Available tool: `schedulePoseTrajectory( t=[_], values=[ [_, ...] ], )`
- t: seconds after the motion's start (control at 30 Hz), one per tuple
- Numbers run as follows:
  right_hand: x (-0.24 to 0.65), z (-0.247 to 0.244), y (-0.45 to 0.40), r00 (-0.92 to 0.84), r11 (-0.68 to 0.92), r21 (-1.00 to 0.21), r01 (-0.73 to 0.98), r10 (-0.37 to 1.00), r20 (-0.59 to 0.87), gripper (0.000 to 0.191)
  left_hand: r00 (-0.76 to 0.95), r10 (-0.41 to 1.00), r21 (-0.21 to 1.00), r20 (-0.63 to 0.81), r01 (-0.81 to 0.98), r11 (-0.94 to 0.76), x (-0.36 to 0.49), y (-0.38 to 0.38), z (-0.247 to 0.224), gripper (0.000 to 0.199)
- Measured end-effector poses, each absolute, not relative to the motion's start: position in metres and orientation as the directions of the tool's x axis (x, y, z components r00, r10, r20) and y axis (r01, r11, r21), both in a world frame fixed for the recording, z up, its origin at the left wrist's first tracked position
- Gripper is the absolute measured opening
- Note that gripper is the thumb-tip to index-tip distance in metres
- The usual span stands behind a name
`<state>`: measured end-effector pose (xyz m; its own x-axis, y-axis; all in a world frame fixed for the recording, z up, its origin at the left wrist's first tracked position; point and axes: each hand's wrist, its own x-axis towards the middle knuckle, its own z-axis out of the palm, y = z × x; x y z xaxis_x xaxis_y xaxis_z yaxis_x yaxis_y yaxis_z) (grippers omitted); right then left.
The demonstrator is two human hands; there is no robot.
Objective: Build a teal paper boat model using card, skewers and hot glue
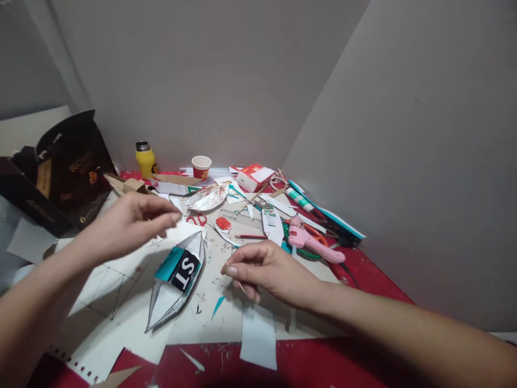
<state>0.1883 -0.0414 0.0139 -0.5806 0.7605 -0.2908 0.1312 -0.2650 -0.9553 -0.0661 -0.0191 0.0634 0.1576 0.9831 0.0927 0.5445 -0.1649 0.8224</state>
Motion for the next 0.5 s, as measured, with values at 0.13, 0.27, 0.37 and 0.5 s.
schedulePoseTrajectory(
  t=[0.13, 0.27, 0.37, 0.5],
  values=[
    [0.182, 0.023, -0.050, -0.642, -0.255, -0.954, 0.154, 0.708, -0.293, 0.038, 0.476, 0.862, 0.909, -0.176, 0.414, -0.043, -0.035, -0.050, 0.058, 0.021],
    [0.179, 0.017, -0.054, -0.716, -0.310, -0.939, 0.147, 0.622, -0.318, 0.043, 0.544, 0.790, 0.914, -0.282, 0.402, 0.049, -0.027, -0.063, 0.046, 0.014],
    [0.179, 0.013, -0.054, -0.749, -0.346, -0.925, 0.157, 0.569, -0.340, 0.043, 0.561, 0.765, 0.912, -0.317, 0.401, 0.084, -0.030, -0.067, 0.042, 0.015],
    [0.179, 0.013, -0.054, -0.752, -0.351, -0.920, 0.176, 0.555, -0.356, 0.041, 0.534, 0.796, 0.876, -0.285, 0.482, -0.009, -0.029, -0.071, 0.043, 0.018]
  ],
)
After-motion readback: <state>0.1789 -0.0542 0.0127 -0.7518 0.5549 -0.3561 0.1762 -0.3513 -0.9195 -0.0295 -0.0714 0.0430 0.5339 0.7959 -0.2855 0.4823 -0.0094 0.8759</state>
